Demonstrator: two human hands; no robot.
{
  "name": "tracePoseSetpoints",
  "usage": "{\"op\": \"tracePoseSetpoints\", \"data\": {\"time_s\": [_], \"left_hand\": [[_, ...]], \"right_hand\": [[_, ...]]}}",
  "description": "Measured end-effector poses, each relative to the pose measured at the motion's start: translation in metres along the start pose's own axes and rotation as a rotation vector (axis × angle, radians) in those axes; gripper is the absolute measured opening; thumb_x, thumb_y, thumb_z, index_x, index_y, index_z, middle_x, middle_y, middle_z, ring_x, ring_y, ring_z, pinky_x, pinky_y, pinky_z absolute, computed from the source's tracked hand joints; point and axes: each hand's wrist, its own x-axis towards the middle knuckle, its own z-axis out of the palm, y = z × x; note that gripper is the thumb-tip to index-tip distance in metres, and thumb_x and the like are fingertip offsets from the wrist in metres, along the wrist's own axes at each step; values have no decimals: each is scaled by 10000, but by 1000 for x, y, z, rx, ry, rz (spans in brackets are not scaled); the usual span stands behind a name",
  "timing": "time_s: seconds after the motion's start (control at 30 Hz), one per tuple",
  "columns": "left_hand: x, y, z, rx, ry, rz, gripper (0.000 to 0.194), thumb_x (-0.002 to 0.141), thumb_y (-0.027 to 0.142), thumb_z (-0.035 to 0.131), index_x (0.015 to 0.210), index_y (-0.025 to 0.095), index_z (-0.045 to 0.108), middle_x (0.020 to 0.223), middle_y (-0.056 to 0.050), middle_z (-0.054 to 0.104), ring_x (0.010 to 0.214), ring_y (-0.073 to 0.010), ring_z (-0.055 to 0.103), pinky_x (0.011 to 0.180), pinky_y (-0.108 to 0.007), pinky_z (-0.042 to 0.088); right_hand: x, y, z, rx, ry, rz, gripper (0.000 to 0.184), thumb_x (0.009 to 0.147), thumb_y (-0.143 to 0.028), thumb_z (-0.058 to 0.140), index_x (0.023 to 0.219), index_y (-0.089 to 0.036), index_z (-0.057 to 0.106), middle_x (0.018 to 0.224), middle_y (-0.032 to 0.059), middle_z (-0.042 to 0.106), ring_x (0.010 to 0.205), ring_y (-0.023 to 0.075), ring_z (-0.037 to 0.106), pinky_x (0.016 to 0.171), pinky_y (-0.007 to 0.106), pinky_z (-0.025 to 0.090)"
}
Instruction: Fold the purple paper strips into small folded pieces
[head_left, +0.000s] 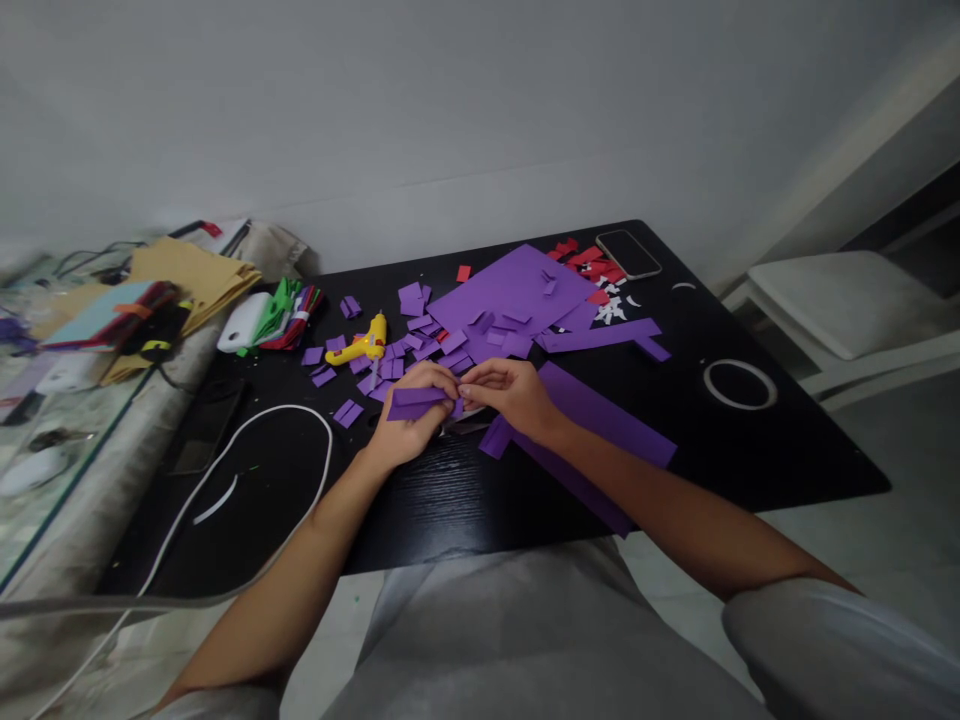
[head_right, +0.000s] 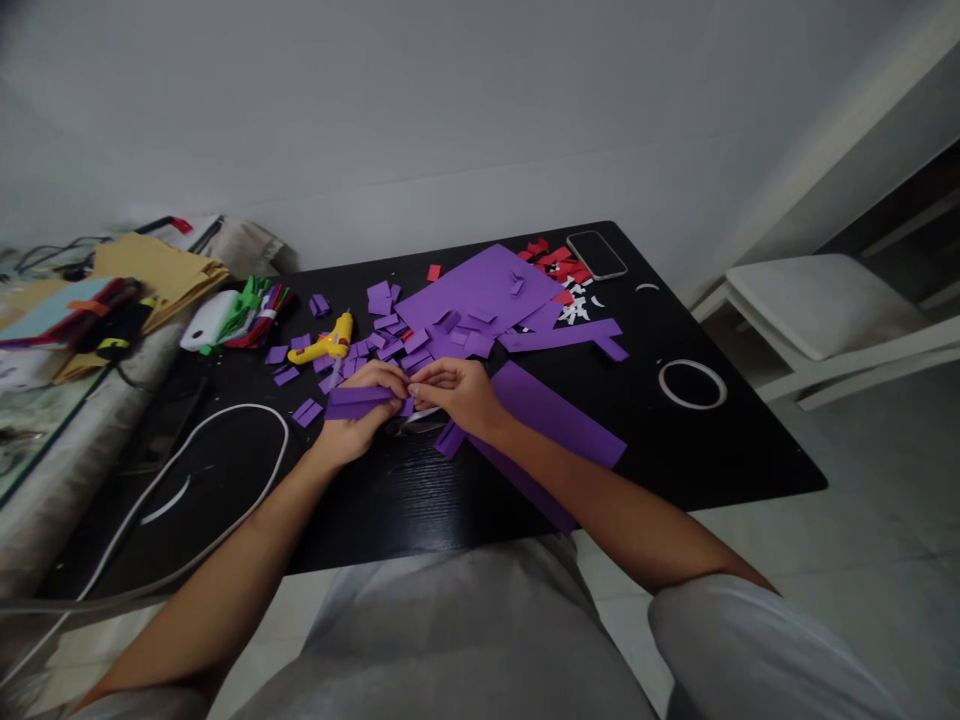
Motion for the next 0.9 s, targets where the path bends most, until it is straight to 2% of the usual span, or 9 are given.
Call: {"op": "tracePoseSetpoints", "data": {"time_s": [0.2, 0.33, 0.5, 0.73, 0.9], "left_hand": [[-2, -5, 3, -12, 53, -52, 76, 905, 255, 605, 911, 215, 669, 952, -67, 674, 950, -241, 640, 894, -415, 514], [-6, -9, 6, -39, 102, -123, 102, 926, 279, 624, 986, 208, 664, 963, -61, 676, 935, -219, 643, 850, -364, 514], [-8, -11, 8, -61, 129, -166, 134, 929, 322, 659, 988, 202, 666, 945, -53, 684, 903, -203, 660, 807, -332, 532], [-3, -7, 7, 65, 221, -36, 131, 919, 323, 678, 983, 214, 711, 1002, -66, 692, 992, -226, 662, 925, -397, 537], [-4, -6, 5, 97, 180, -16, 123, 923, 242, 626, 1006, 222, 714, 988, -54, 719, 981, -229, 660, 915, -403, 525]], "right_hand": [[0, -3, 0, -1, 10, 9, 357, 591, -399, 917, 803, -166, 748, 704, 12, 751, 645, 157, 721, 747, 342, 656], [-1, -3, 0, 2, 12, 7, 350, 596, -392, 919, 805, -169, 748, 714, 8, 750, 667, 160, 727, 764, 344, 655], [-1, -3, 1, 26, 19, 16, 351, 589, -379, 923, 805, -165, 747, 730, 11, 753, 685, 162, 735, 779, 346, 653], [-2, -3, 1, 38, 37, 23, 363, 585, -374, 931, 832, -170, 761, 777, 30, 772, 724, 184, 753, 806, 369, 653], [-1, -1, 0, 33, 31, 27, 353, 584, -372, 927, 823, -174, 759, 756, 22, 769, 712, 183, 753, 796, 367, 654]]}}
